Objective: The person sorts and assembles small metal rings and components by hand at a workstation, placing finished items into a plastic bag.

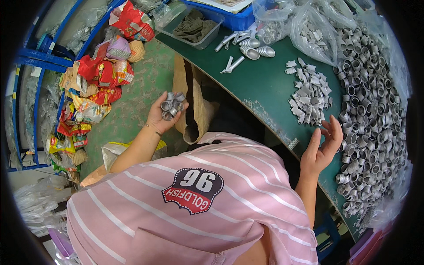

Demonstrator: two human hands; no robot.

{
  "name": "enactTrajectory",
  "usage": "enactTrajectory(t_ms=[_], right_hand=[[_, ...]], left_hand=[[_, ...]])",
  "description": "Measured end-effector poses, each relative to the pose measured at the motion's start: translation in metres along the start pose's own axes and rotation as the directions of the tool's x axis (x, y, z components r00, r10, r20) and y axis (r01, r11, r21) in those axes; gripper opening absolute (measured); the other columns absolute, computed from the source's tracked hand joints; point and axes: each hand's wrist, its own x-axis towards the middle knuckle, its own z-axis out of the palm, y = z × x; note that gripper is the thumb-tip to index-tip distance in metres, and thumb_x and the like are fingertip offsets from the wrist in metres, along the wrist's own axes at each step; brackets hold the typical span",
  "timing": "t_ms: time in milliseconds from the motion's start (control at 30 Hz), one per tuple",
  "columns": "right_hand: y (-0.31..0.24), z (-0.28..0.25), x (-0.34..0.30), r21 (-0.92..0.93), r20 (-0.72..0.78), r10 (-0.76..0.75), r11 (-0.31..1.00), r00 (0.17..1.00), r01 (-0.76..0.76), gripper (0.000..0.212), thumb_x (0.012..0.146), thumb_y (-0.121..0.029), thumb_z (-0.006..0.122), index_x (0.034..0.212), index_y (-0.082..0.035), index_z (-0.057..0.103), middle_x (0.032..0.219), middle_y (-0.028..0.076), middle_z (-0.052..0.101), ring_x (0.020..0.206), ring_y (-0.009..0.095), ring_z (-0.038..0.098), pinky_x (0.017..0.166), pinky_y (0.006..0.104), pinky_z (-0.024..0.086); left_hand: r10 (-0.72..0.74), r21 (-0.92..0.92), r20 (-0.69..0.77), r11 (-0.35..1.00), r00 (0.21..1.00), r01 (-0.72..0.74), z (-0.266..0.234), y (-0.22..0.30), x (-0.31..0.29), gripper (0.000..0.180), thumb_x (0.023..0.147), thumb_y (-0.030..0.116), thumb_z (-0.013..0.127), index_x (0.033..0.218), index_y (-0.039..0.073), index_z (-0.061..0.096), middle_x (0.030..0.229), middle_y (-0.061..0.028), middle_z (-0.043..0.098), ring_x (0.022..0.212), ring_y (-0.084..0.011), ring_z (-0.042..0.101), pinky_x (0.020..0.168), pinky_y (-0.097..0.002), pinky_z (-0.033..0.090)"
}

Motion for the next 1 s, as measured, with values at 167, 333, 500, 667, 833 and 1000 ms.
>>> enactTrajectory(t_ms=[167,333,500,667,833,1000], right_hand=[[0.000,0.001,0.000,-0.006,-0.002,0.013,1.000,1.000,-0.013,0.041,0.087,0.002,0.054,0.127,0.002,0.047,0.124,0.014,0.046,0.097,0.019,0.055,0.078,0.0281,0.045],[-0.001,-0.002,-0.001,-0.038,-0.007,0.039,0.999,0.999,-0.039,0.041,0.086,0.003,0.054,0.126,0.002,0.048,0.124,0.015,0.046,0.095,0.019,0.055,0.076,0.0281,0.046],[-0.002,-0.002,0.002,-0.054,0.028,0.000,0.999,1.000,0.002,0.039,0.082,0.003,0.057,0.121,0.002,0.050,0.119,0.017,0.050,0.094,0.022,0.055,0.075,0.0299,0.047],[-0.004,-0.006,0.006,-0.006,0.051,-0.017,1.000,0.999,0.017,0.039,0.080,0.003,0.060,0.118,0.002,0.051,0.118,0.020,0.050,0.090,0.026,0.056,0.075,0.0313,0.049],[-0.004,-0.010,0.004,0.056,0.015,0.009,0.998,1.000,-0.010,0.036,0.081,0.003,0.060,0.116,0.004,0.052,0.117,0.021,0.050,0.095,0.029,0.057,0.079,0.0338,0.050],[-0.004,-0.008,0.003,0.066,0.024,-0.015,0.998,1.000,0.013,0.032,0.079,0.001,0.062,0.110,0.002,0.055,0.113,0.021,0.053,0.101,0.036,0.055,0.086,0.0390,0.047]], left_hand=[[0.032,0.004,0.214,0.999,0.976,-0.033,0.066,0.009,0.013,0.032,0.092,0.036,0.054,0.113,0.011,0.058,0.118,-0.0133,0.059,0.111,-0.0380,0.056,0.068,-0.0435,0.059],[0.028,-0.030,-0.092,0.999,0.995,-0.031,0.037,0.005,0.039,0.031,0.090,0.037,0.057,0.108,0.012,0.061,0.109,-0.0115,0.063,0.104,-0.0330,0.059,0.079,-0.0460,0.056],[0.255,0.380,-0.472,0.923,0.844,-0.066,-0.049,0.004,0.051,0.025,0.083,0.027,0.068,0.098,0.008,0.063,0.096,-0.0099,0.065,0.085,-0.0249,0.062,0.076,-0.0406,0.052],[0.557,0.934,-0.326,0.313,0.764,0.171,-0.046,-0.010,0.018,0.049,0.082,0.011,0.063,0.128,-0.001,0.052,0.113,-0.0151,0.063,0.100,-0.0206,0.060,0.084,-0.0308,0.047],[0.259,0.913,0.043,-0.402,0.965,0.067,0.001,0.010,0.019,0.033,0.082,0.015,0.065,0.110,-0.003,0.063,0.098,-0.0143,0.068,0.086,-0.0235,0.065,0.075,-0.0347,0.050],[-0.300,0.757,0.214,-0.551,0.930,-0.352,0.211,-0.007,-0.013,0.016,0.080,0.016,0.069,0.086,0.001,0.068,0.081,-0.0100,0.067,0.072,-0.0196,0.064,0.066,-0.0315,0.050]])
